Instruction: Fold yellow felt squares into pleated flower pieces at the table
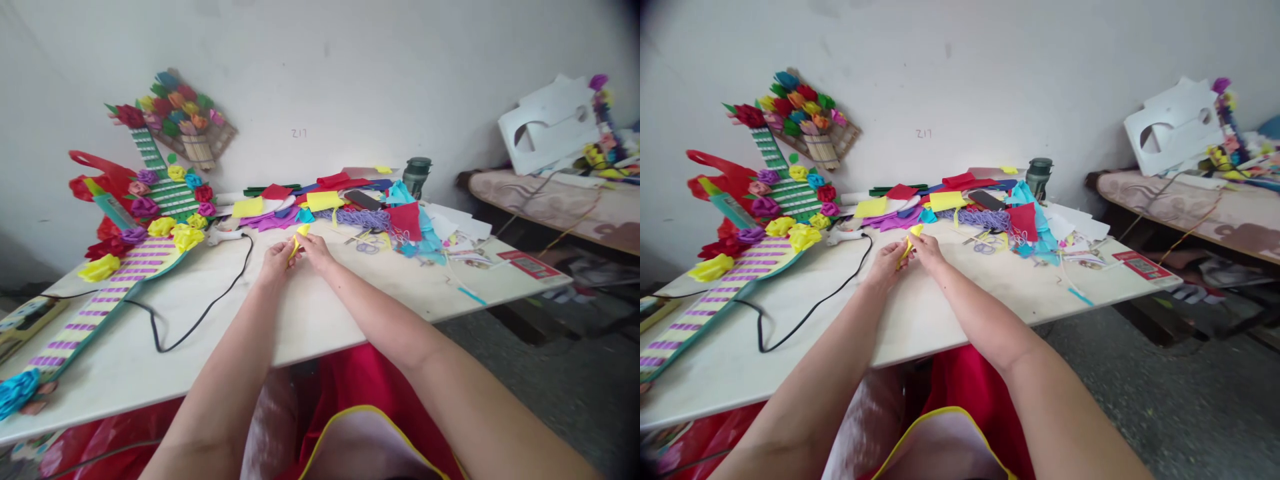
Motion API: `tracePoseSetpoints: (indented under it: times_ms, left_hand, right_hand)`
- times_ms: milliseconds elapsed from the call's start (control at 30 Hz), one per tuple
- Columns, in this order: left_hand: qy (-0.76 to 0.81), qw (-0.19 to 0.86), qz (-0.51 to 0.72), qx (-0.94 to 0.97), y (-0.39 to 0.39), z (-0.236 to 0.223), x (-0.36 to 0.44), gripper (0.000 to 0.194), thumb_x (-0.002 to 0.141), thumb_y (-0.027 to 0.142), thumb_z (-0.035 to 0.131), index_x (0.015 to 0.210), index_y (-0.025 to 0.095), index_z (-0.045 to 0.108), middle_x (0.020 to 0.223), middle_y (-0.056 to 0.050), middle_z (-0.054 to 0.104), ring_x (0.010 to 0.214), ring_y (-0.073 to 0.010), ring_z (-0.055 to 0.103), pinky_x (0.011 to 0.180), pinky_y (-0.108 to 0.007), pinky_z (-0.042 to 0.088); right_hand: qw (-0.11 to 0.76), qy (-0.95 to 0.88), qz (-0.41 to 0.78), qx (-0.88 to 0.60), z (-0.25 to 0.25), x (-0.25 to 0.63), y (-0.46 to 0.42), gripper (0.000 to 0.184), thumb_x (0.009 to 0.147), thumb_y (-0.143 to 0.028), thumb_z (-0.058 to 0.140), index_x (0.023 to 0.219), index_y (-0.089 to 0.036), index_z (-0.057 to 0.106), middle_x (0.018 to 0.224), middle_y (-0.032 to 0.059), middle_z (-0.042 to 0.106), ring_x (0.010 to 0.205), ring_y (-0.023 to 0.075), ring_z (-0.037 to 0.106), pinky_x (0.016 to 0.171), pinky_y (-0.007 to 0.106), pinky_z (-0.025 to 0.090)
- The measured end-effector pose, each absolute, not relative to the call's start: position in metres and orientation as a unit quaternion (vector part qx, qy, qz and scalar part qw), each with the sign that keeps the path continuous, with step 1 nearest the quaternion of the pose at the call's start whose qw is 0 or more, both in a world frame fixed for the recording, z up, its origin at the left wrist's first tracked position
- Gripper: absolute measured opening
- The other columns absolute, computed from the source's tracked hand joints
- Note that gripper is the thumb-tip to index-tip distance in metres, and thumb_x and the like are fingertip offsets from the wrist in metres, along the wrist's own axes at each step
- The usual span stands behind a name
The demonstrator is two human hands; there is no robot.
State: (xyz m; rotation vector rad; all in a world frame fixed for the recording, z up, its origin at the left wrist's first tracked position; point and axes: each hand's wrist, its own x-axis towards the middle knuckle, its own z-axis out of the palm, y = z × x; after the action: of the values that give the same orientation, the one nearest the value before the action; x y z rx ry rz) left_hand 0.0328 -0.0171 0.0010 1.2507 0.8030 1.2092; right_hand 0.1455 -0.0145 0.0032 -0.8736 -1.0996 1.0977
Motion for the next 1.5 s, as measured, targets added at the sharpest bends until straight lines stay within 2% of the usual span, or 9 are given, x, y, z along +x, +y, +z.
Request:
tracePoseSetpoints:
  times_ms: [300, 500, 600, 700, 833, 1033, 1233, 1400, 1500]
  left_hand:
    - [0.427, 0.367, 0.503, 0.656, -0.024, 0.007, 0.035, 0.031, 0.077, 0.043, 0.058, 0.059, 0.017, 0.056, 0.041, 0.004, 0.045, 0.038, -0.0078, 0.037, 0.042, -0.022, 0.030]
    - [0.462, 0.270, 0.485, 0.691, -0.032, 0.016, 0.038, 0.030, 0.079, 0.042, 0.055, 0.063, 0.017, 0.057, 0.051, 0.001, 0.057, 0.044, -0.0096, 0.046, 0.047, -0.022, 0.034]
    - [0.461, 0.274, 0.490, 0.687, -0.029, 0.013, 0.039, 0.033, 0.078, 0.047, 0.056, 0.066, 0.017, 0.057, 0.057, -0.001, 0.061, 0.044, -0.0092, 0.046, 0.047, -0.022, 0.035]
    - [0.443, 0.348, 0.505, 0.654, -0.023, 0.006, 0.039, 0.037, 0.076, 0.053, 0.058, 0.071, 0.016, 0.057, 0.063, -0.002, 0.063, 0.044, -0.0085, 0.045, 0.046, -0.022, 0.036]
    - [0.432, 0.399, 0.511, 0.627, -0.020, 0.003, 0.040, 0.040, 0.075, 0.056, 0.059, 0.073, 0.015, 0.057, 0.067, -0.004, 0.065, 0.045, -0.0084, 0.047, 0.047, -0.023, 0.039]
    - [0.460, 0.336, 0.509, 0.645, -0.023, 0.006, 0.041, 0.034, 0.076, 0.048, 0.057, 0.062, 0.017, 0.053, 0.054, 0.000, 0.057, 0.044, -0.0089, 0.045, 0.045, -0.022, 0.034]
    - [0.435, 0.274, 0.514, 0.687, -0.027, 0.011, 0.048, 0.028, 0.076, 0.038, 0.055, 0.058, 0.017, 0.055, 0.085, -0.006, 0.070, 0.059, -0.0108, 0.056, 0.054, -0.023, 0.040]
    - [0.467, 0.236, 0.491, 0.696, -0.029, 0.012, 0.048, 0.027, 0.077, 0.038, 0.053, 0.059, 0.018, 0.055, 0.056, -0.001, 0.061, 0.052, -0.0120, 0.051, 0.056, -0.024, 0.040]
    - [0.494, 0.234, 0.474, 0.690, -0.026, 0.009, 0.044, 0.028, 0.077, 0.040, 0.053, 0.058, 0.019, 0.055, 0.050, 0.001, 0.055, 0.049, -0.0117, 0.047, 0.053, -0.024, 0.037]
  right_hand:
    - [0.636, -0.399, 0.534, -0.388, 0.006, 0.155, -0.011, 0.031, 0.057, -0.038, 0.078, 0.068, -0.013, 0.064, 0.066, 0.0004, 0.061, 0.060, 0.0103, 0.054, 0.059, 0.025, 0.044]
    - [0.636, -0.388, 0.584, -0.322, 0.006, 0.157, -0.009, 0.028, 0.055, -0.034, 0.078, 0.069, -0.013, 0.067, 0.065, 0.0009, 0.062, 0.064, 0.0124, 0.055, 0.060, 0.027, 0.043]
    - [0.646, -0.376, 0.588, -0.309, 0.007, 0.156, -0.007, 0.026, 0.054, -0.032, 0.079, 0.068, -0.013, 0.067, 0.065, 0.0006, 0.062, 0.063, 0.0123, 0.055, 0.060, 0.027, 0.043]
    - [0.659, -0.361, 0.580, -0.315, 0.007, 0.155, -0.006, 0.025, 0.053, -0.030, 0.080, 0.065, -0.012, 0.065, 0.061, -0.0004, 0.060, 0.058, 0.0107, 0.053, 0.058, 0.027, 0.042]
    - [0.662, -0.358, 0.569, -0.331, 0.006, 0.154, -0.008, 0.028, 0.055, -0.033, 0.080, 0.064, -0.013, 0.062, 0.058, -0.0013, 0.059, 0.053, 0.0094, 0.051, 0.055, 0.026, 0.040]
    - [0.648, -0.375, 0.594, -0.293, 0.008, 0.151, -0.010, 0.036, 0.068, -0.049, 0.071, 0.068, -0.014, 0.060, 0.060, 0.0017, 0.062, 0.051, 0.0116, 0.053, 0.048, 0.025, 0.041]
    - [0.658, -0.336, 0.604, -0.297, 0.011, 0.151, -0.008, 0.041, 0.079, -0.055, 0.058, 0.066, -0.016, 0.053, 0.059, 0.0029, 0.063, 0.046, 0.0115, 0.052, 0.043, 0.024, 0.040]
    - [0.658, -0.325, 0.598, -0.322, 0.019, 0.159, -0.007, 0.043, 0.086, -0.055, 0.047, 0.067, -0.017, 0.054, 0.060, 0.0051, 0.065, 0.055, 0.0143, 0.059, 0.051, 0.025, 0.046]
    - [0.679, -0.337, 0.520, -0.393, 0.024, 0.179, -0.003, 0.038, 0.089, -0.047, 0.045, 0.069, -0.017, 0.056, 0.064, 0.0044, 0.067, 0.061, 0.0139, 0.062, 0.060, 0.025, 0.050]
